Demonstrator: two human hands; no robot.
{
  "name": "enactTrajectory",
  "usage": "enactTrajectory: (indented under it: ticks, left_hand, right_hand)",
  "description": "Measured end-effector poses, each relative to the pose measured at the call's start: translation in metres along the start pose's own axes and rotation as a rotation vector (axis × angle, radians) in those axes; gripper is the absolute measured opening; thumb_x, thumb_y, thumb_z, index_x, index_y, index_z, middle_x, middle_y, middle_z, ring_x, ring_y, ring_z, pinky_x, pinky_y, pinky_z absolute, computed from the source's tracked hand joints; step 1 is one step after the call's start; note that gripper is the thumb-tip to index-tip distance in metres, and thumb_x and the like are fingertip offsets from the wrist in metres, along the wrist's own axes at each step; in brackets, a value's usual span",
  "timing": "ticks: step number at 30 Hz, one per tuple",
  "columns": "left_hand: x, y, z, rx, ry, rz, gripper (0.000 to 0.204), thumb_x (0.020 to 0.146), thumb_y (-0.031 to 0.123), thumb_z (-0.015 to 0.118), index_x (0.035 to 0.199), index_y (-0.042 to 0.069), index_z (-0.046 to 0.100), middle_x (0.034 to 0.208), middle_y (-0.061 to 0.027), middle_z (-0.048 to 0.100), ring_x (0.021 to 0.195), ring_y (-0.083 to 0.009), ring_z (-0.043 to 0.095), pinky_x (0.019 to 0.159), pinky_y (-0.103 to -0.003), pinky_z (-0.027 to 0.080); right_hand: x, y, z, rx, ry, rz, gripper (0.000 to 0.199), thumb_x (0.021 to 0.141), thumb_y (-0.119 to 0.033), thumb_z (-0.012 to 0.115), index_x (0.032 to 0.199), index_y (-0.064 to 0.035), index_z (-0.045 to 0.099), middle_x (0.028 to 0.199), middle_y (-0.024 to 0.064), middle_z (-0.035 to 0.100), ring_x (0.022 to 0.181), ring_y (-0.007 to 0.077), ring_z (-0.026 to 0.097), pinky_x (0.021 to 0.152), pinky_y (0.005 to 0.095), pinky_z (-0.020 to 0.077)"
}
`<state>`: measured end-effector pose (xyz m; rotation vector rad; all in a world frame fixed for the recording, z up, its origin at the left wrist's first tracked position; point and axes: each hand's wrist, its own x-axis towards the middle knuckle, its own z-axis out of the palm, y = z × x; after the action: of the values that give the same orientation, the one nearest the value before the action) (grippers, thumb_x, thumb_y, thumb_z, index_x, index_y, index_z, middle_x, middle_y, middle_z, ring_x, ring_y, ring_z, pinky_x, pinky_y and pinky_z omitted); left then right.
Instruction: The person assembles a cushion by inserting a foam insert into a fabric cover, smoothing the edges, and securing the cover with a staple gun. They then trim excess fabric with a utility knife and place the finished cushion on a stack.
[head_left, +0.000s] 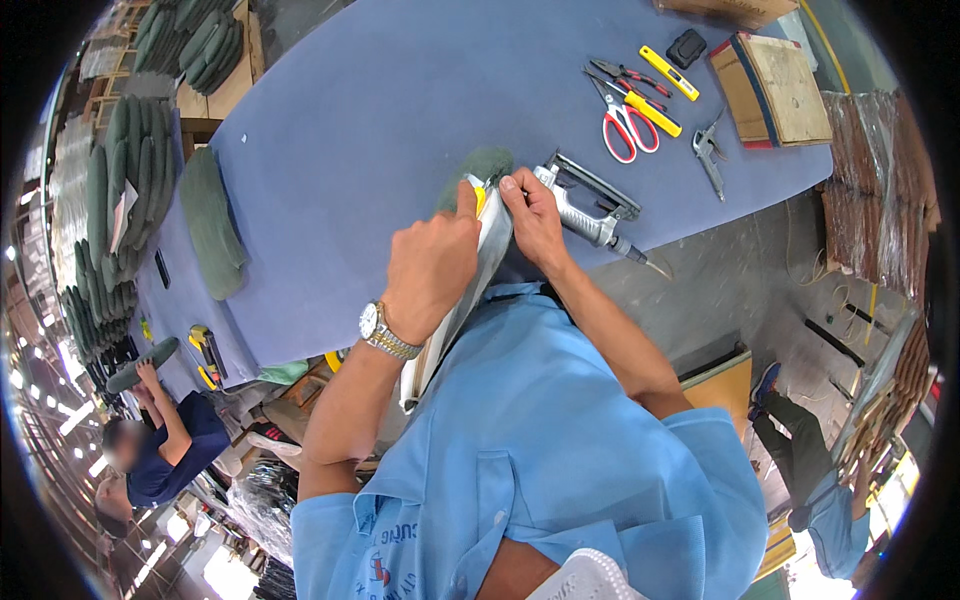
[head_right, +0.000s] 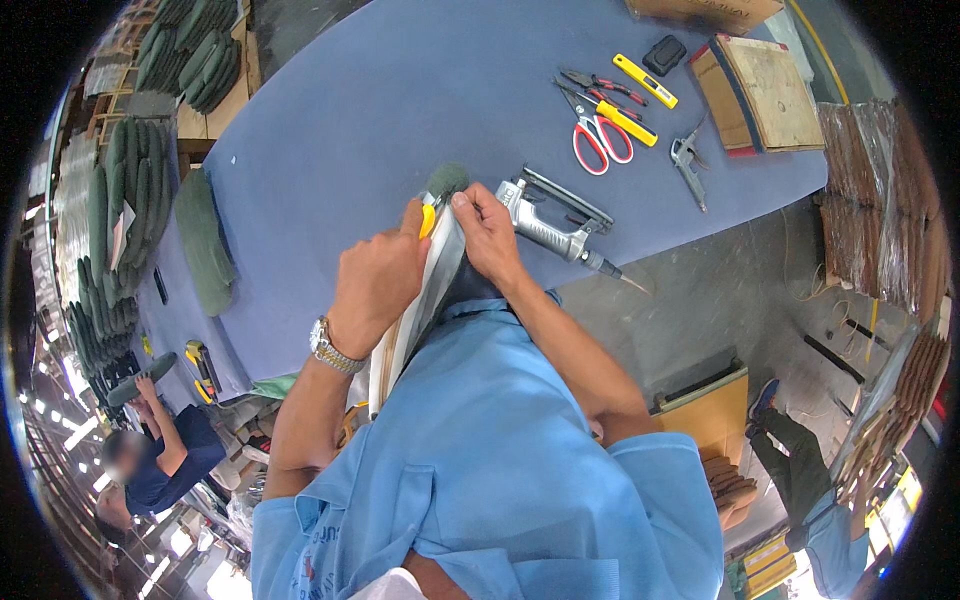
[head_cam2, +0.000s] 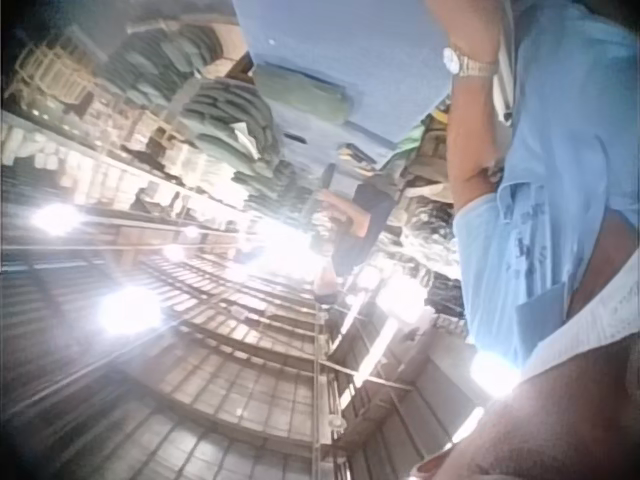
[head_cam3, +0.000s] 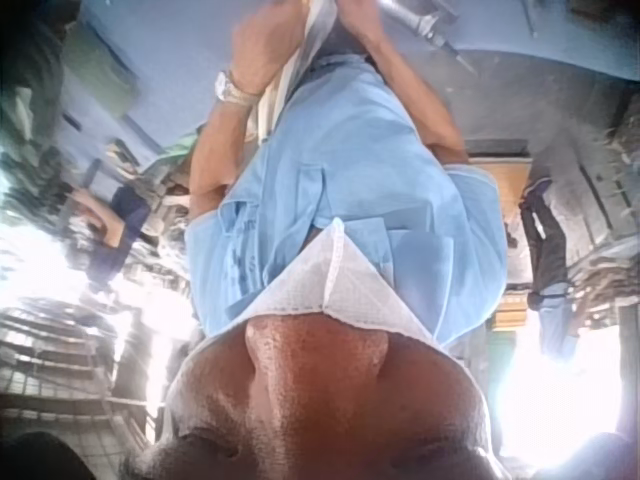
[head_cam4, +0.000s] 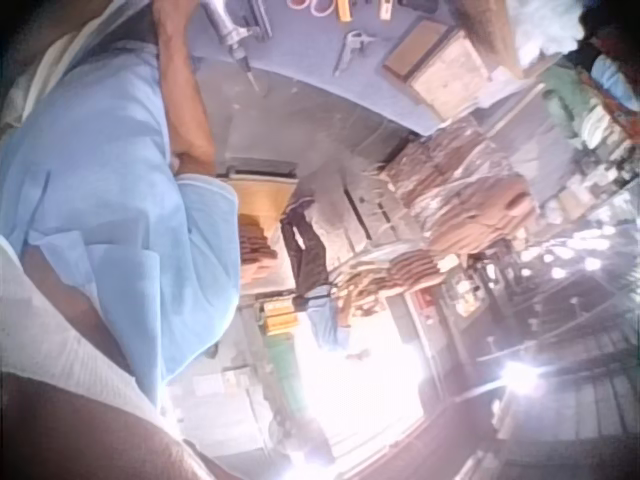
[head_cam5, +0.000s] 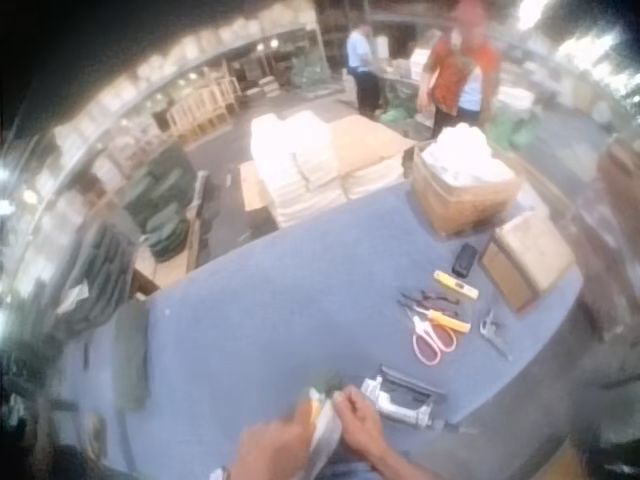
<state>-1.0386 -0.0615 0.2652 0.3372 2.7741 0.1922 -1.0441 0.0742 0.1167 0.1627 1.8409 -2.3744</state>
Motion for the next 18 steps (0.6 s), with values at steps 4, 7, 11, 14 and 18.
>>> enactTrajectory:
  ticks: [4, 7, 11, 14, 18]
  left_hand:
    - [0.001, 0.0, 0.007, 0.014, -0.015, 0.031, 0.049, 0.1, 0.027, 0.058, 0.141, 0.001, 0.051, 0.074, -0.0187, 0.071, 0.066, -0.0411, 0.07, 0.058, -0.051, 0.055]
    - [0.001, -0.002, 0.007, 0.003, -0.033, 0.052, 0.049, 0.1, 0.027, 0.058, 0.141, 0.001, 0.051, 0.074, -0.0187, 0.071, 0.065, -0.0404, 0.07, 0.057, -0.05, 0.056]
    - [-0.003, -0.003, 0.015, 0.015, -0.001, 0.054, 0.049, 0.1, 0.028, 0.058, 0.141, 0.002, 0.051, 0.073, -0.0179, 0.071, 0.064, -0.0397, 0.071, 0.056, -0.049, 0.056]
    - [-0.012, 0.003, 0.018, 0.027, -0.009, 0.011, 0.05, 0.1, 0.029, 0.058, 0.142, 0.002, 0.05, 0.074, -0.0174, 0.071, 0.064, -0.0396, 0.07, 0.056, -0.05, 0.055]
    - [-0.021, 0.005, 0.03, -0.066, 0.026, -0.088, 0.054, 0.101, 0.03, 0.056, 0.148, 0.005, 0.045, 0.083, -0.0172, 0.073, 0.068, -0.04, 0.07, 0.057, -0.05, 0.055]
  right_hand:
    - [-0.001, 0.002, -0.005, 0.039, -0.011, 0.019, 0.03, 0.109, -0.025, 0.055, 0.084, -0.0095, 0.051, 0.08, -0.0078, 0.041, 0.076, 0.0037, 0.035, 0.067, 0.0231, 0.0341]
    - [-0.001, 0.007, -0.01, 0.049, -0.031, 0.007, 0.03, 0.109, -0.025, 0.055, 0.084, -0.0099, 0.049, 0.081, -0.0079, 0.041, 0.077, 0.0036, 0.034, 0.068, 0.0227, 0.0339]
    - [-0.003, 0.009, -0.013, 0.04, -0.048, -0.005, 0.03, 0.11, -0.024, 0.054, 0.084, -0.0104, 0.048, 0.081, -0.008, 0.041, 0.078, 0.0036, 0.034, 0.069, 0.0225, 0.0337]
    - [-0.004, 0.007, -0.011, 0.07, -0.043, -0.001, 0.03, 0.11, -0.024, 0.054, 0.083, -0.0107, 0.048, 0.081, -0.0081, 0.041, 0.079, 0.0037, 0.034, 0.069, 0.0225, 0.0335]
    - [-0.001, 0.01, -0.01, 0.086, -0.04, -0.017, 0.029, 0.109, -0.023, 0.055, 0.084, -0.0096, 0.049, 0.08, -0.0079, 0.041, 0.077, 0.0041, 0.035, 0.067, 0.0231, 0.0336]
